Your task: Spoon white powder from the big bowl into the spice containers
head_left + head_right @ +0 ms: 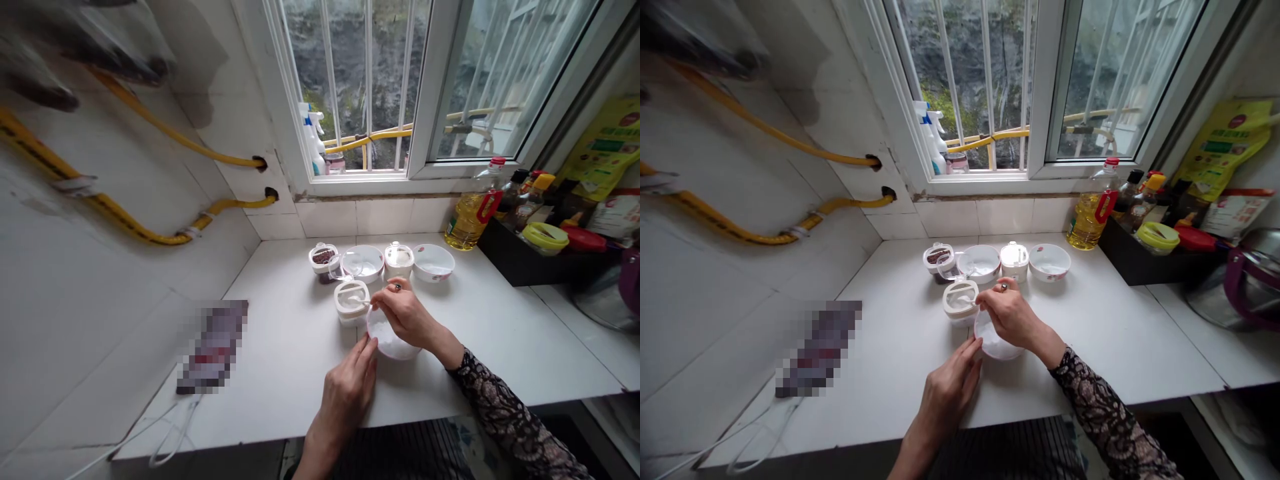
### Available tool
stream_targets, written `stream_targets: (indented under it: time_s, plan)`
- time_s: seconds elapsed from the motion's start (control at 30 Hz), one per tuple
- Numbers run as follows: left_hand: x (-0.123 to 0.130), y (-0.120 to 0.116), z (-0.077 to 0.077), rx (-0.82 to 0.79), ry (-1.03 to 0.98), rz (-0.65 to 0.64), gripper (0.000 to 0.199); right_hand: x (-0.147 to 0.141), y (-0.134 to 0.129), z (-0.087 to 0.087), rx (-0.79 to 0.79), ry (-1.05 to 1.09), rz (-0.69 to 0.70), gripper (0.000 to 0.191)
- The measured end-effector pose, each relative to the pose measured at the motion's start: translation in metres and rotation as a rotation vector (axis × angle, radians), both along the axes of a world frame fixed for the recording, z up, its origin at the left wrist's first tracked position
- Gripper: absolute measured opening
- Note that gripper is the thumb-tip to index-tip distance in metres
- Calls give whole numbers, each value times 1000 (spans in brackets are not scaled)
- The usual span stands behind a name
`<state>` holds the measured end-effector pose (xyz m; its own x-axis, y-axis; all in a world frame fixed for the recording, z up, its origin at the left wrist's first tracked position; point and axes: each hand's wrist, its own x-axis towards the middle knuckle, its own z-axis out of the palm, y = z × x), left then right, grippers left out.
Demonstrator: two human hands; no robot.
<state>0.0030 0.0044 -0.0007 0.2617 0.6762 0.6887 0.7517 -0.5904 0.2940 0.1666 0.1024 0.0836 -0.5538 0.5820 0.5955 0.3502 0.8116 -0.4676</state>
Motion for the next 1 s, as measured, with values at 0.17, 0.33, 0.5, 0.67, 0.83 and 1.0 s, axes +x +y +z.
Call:
stream_targets:
  time_s: [0.17,0.33,0.5,0.67,0.83,1.0]
  plan:
    - [-1,0,-1,-25,-3,-2,42,14,-1,6,-67,205,-125,14]
    - [0,-1,0,-37,-3,8,42,30,4,2,-145,158,-256,18]
    - [0,-2,2,-34,-2,8,42,24,8,-11,-79,-96,-200,17]
    - [-1,-2,4,-31,3,0,38,16,1,-11,-134,-155,-33,21]
    - [-1,-2,4,-37,-3,13,40,16,-2,-5,-272,-69,-82,22]
    - [0,-2,4,-21,-2,14,40,21,2,-4,-574,190,-169,17]
